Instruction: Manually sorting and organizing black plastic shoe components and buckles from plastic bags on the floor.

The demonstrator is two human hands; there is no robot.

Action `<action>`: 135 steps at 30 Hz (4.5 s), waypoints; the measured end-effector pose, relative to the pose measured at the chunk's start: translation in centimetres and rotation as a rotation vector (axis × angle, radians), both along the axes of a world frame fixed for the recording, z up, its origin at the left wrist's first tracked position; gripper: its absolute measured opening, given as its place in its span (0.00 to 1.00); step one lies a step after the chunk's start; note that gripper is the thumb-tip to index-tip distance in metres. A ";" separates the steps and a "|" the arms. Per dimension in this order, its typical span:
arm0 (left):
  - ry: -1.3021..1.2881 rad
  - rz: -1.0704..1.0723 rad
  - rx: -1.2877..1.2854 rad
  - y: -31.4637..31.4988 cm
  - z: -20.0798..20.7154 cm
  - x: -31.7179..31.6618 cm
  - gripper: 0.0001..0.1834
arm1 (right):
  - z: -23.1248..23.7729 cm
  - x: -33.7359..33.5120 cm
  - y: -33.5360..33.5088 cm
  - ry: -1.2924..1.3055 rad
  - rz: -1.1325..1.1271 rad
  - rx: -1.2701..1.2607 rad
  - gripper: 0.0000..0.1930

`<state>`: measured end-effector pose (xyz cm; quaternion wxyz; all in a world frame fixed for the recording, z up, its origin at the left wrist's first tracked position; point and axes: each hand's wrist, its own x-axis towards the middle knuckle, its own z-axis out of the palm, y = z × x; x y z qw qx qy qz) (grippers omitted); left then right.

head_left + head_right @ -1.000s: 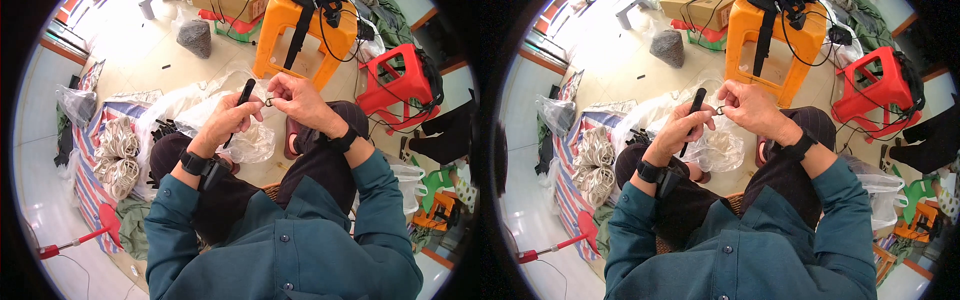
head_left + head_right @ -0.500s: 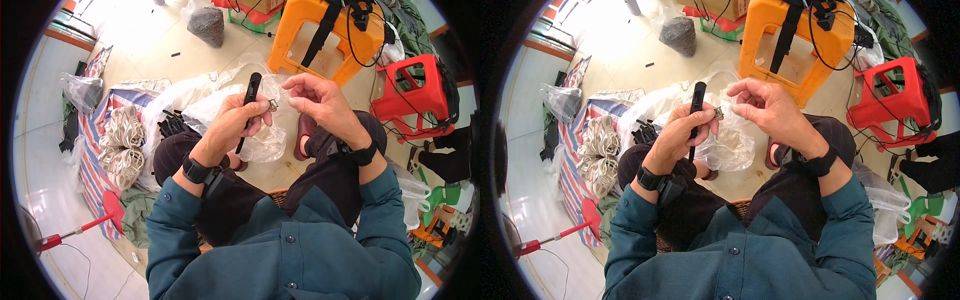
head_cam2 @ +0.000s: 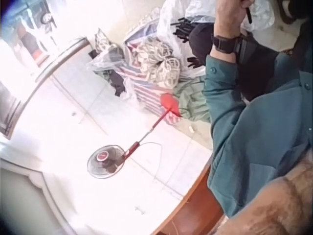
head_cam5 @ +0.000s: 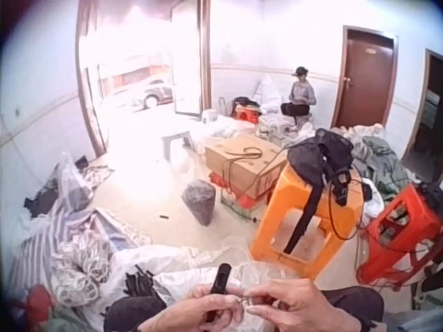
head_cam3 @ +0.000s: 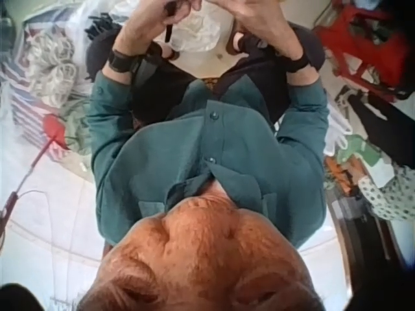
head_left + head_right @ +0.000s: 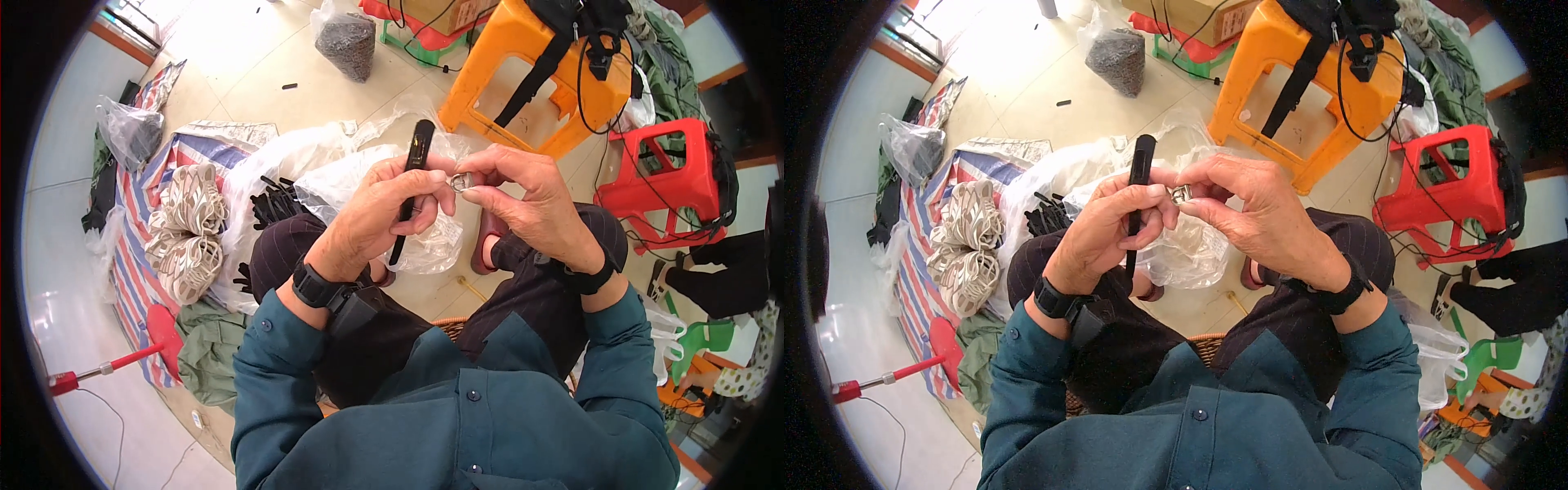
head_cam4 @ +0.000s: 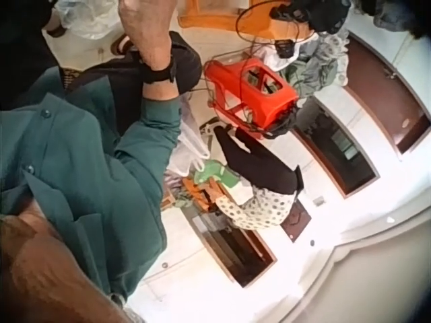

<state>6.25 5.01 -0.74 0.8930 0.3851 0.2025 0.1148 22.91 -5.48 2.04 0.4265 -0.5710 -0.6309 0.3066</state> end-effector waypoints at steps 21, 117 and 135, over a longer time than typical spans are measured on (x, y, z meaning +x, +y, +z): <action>-0.041 -0.179 -0.010 -0.5 0.3 -0.1 0.16 | -0.8 1.4 0.7 0.667 0.012 -0.157 0.09; 0.040 -0.094 0.121 -1.1 0.3 -0.6 0.10 | -2.2 0.1 -0.3 0.600 -0.024 -0.162 0.08; -0.031 0.006 0.044 -2.6 0.1 0.1 0.07 | -0.8 0.3 -0.6 0.261 0.041 -0.102 0.07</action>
